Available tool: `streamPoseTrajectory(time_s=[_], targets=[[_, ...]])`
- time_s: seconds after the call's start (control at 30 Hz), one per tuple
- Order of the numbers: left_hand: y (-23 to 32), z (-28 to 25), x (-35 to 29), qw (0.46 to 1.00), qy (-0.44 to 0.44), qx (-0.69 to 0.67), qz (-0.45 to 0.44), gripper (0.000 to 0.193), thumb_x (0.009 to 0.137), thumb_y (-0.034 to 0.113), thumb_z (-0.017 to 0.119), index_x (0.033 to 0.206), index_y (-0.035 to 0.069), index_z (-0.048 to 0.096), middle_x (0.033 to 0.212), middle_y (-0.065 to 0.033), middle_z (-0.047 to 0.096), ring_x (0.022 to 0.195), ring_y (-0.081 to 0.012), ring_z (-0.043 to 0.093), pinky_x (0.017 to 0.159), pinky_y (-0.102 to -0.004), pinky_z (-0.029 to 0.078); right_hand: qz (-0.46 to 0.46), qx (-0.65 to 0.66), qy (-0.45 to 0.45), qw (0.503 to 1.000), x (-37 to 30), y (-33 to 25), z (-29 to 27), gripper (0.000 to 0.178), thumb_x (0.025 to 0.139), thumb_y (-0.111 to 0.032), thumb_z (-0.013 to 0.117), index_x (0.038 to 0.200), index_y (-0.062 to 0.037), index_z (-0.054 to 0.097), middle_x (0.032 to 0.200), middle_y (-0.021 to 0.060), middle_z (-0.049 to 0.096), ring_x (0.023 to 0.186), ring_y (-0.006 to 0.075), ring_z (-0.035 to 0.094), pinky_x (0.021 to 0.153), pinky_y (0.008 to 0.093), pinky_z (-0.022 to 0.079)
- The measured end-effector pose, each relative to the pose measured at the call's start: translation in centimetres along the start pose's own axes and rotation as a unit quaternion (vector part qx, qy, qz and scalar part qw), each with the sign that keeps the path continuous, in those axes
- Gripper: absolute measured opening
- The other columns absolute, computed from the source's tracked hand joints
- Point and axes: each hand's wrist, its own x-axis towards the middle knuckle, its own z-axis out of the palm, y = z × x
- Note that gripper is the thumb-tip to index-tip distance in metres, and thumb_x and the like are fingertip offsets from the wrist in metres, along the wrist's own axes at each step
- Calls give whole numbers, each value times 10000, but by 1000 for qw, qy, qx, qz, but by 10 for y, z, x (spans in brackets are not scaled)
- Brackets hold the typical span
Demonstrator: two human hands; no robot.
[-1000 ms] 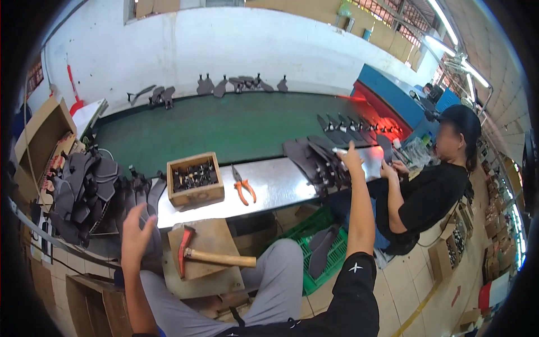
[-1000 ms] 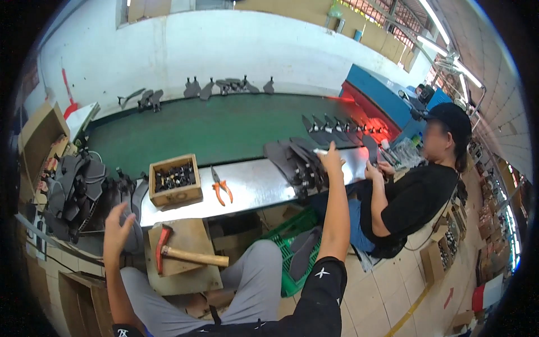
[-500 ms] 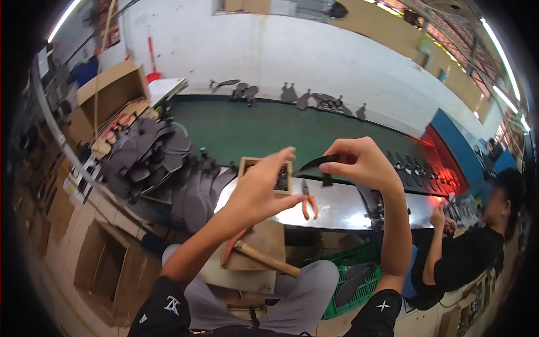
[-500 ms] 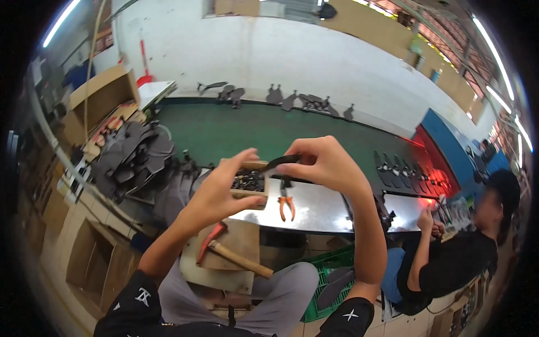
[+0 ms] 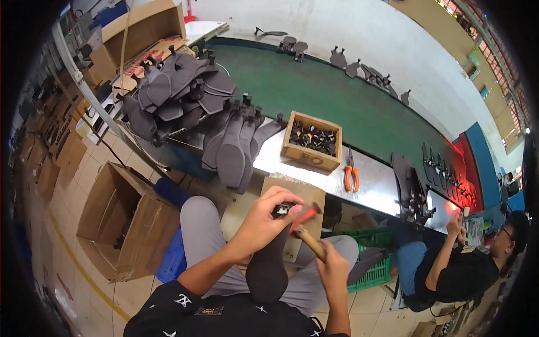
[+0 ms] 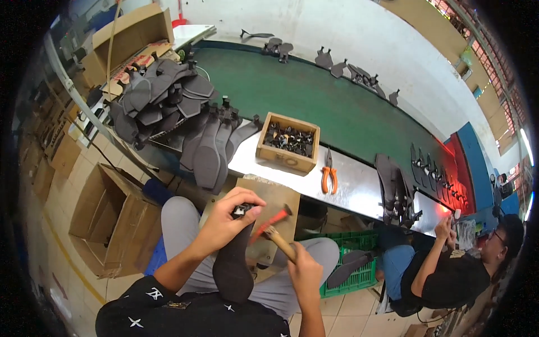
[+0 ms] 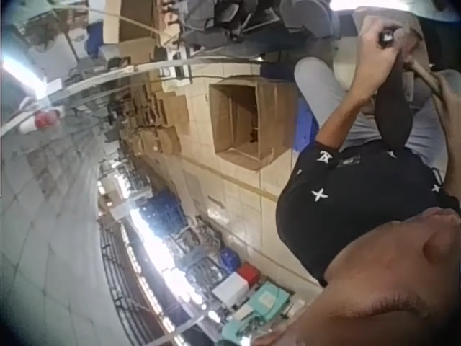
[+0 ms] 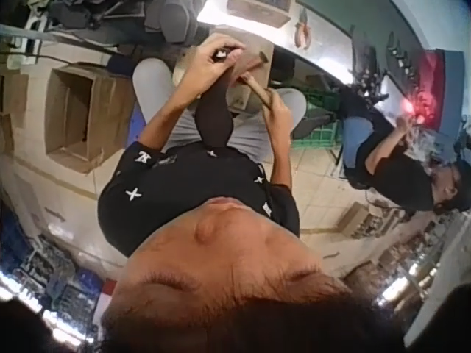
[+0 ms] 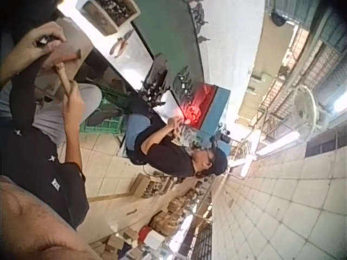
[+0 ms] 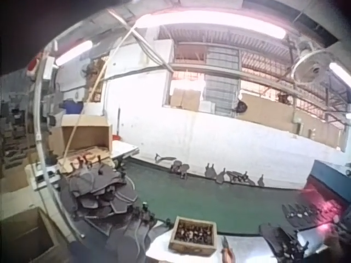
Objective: The recorder is assembling shoe components by hammering nails and positioning the upper onto the sole.
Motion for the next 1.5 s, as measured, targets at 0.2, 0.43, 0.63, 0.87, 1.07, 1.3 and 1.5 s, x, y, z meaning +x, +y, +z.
streamPoseTrajectory(time_s=[0.2, 0.43, 0.63, 0.87, 1.07, 1.3, 1.5], targets=[[-88, 22, 38, 975, -11, 217, 51, 402, 936, 345, 650, 1191, 36, 621, 1180, -158, 588, 1177, -321, 536, 1042, -403, 369, 79, 57, 76, 992, -89, 80, 6, 244, 801, -32, 635, 1045, -45, 637, 580, 98, 543, 428, 199, 514, 446, 351, 414], [-81, 26, 123, 985, 124, 64, 106, 579, 886, 393, 699, 1286, 7, 538, 1284, -215, 550, 1149, -366, 562, 961, -419, 458, 352, 474, 147, 794, -93, 11, 22, 133, 977, -145, 590, 981, -21, 637, 577, -46, 470, 406, 66, 396, 378, 247, 308], [-151, 18, 255, 840, -77, 528, 95, 190, 818, 180, 722, 875, -1, 717, 902, -224, 692, 889, -369, 683, 752, -427, 546, 309, 391, 68, 864, -71, 33, 62, 263, 963, -233, 660, 930, 25, 702, 671, -15, 592, 580, 64, 522, 559, 259, 430], [-117, 18, 253, 869, -71, 480, 96, 166, 741, 140, 784, 787, -10, 732, 761, -188, 704, 694, -250, 718, 627, -352, 555, 97, 330, 218, 913, -42, 37, 61, 184, 959, -185, 660, 1015, -17, 705, 671, -1, 602, 431, 45, 429, 394, 239, 317], [-26, 33, 128, 986, -46, 55, 148, 222, 773, -7, 803, 912, -30, 631, 914, -105, 698, 808, -95, 655, 649, -237, 552, 163, 532, 132, 821, 9, -5, -24, 201, 976, -119, 617, 1107, 26, 662, 874, 112, 726, 420, 43, 450, 389, 209, 350], [37, 34, 4, 992, -40, -18, 116, 513, 712, 19, 860, 1140, -6, 577, 922, -102, 684, 889, -149, 701, 765, -262, 576, 38, 644, 59, 762, 37, -63, -59, 248, 938, -107, 684, 1122, 54, 643, 855, 87, 705, 494, 46, 498, 433, 206, 377], [53, 15, -21, 978, -34, 54, 197, 535, 749, -20, 797, 1256, 3, 628, 865, -102, 723, 793, -176, 715, 678, -269, 559, 29, 689, 27, 723, 32, -85, -64, 252, 893, -52, 723, 1108, 56, 647, 683, 34, 614, 493, 71, 513, 430, 228, 365]])
